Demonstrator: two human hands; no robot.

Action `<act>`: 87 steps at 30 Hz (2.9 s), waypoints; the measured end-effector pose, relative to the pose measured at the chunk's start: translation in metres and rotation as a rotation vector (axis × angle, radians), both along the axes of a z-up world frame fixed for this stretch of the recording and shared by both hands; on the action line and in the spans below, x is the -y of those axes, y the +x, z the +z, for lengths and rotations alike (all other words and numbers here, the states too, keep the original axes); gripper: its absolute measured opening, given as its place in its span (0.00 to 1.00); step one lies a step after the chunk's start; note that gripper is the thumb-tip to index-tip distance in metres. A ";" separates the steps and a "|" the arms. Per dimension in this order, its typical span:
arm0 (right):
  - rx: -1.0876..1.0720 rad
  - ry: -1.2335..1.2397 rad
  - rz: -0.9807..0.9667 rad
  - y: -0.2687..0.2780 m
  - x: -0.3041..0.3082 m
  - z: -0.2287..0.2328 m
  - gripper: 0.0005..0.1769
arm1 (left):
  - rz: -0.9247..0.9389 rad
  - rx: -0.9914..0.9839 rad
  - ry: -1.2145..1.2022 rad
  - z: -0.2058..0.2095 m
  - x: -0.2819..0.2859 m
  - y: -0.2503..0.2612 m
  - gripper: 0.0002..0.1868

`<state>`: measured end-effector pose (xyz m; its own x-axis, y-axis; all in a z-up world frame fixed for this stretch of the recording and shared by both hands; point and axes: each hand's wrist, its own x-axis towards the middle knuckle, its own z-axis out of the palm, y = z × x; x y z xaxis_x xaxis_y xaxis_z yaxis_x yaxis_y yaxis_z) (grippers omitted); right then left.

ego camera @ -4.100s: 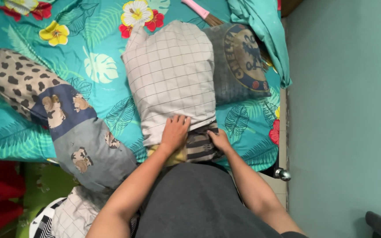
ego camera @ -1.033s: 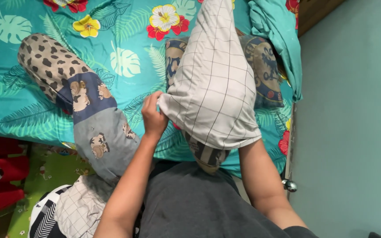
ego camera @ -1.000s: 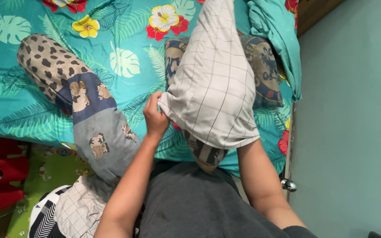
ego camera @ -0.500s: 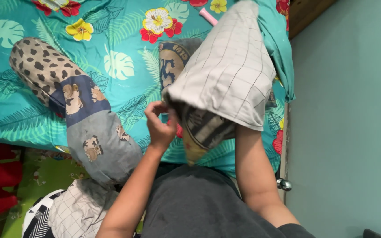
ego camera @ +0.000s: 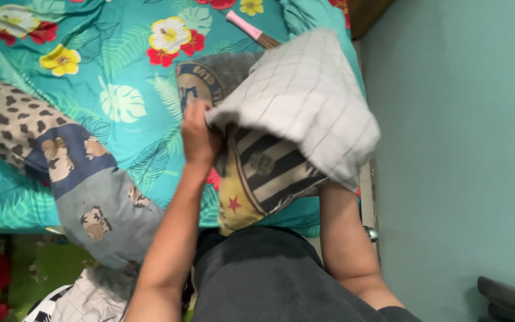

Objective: The person is putting cases on a square pillow and then on a long bolster on a bed.

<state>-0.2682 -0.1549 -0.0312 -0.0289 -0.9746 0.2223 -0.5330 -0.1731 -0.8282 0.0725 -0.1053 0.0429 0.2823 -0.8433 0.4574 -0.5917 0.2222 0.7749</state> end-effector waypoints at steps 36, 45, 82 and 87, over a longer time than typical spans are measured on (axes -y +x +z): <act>0.244 -0.260 0.254 0.032 -0.092 0.073 0.53 | -0.042 0.640 -0.265 0.074 0.001 -0.038 0.19; -0.236 -0.365 0.027 0.079 -0.091 0.151 0.46 | -0.116 0.480 -0.221 0.092 0.014 -0.061 0.23; -0.105 -0.604 -0.267 0.126 -0.101 0.108 0.44 | -0.297 0.424 -0.118 0.088 0.062 -0.063 0.11; -0.134 -0.373 -0.220 0.127 -0.087 0.106 0.44 | -0.333 0.415 -0.092 0.077 0.072 -0.069 0.11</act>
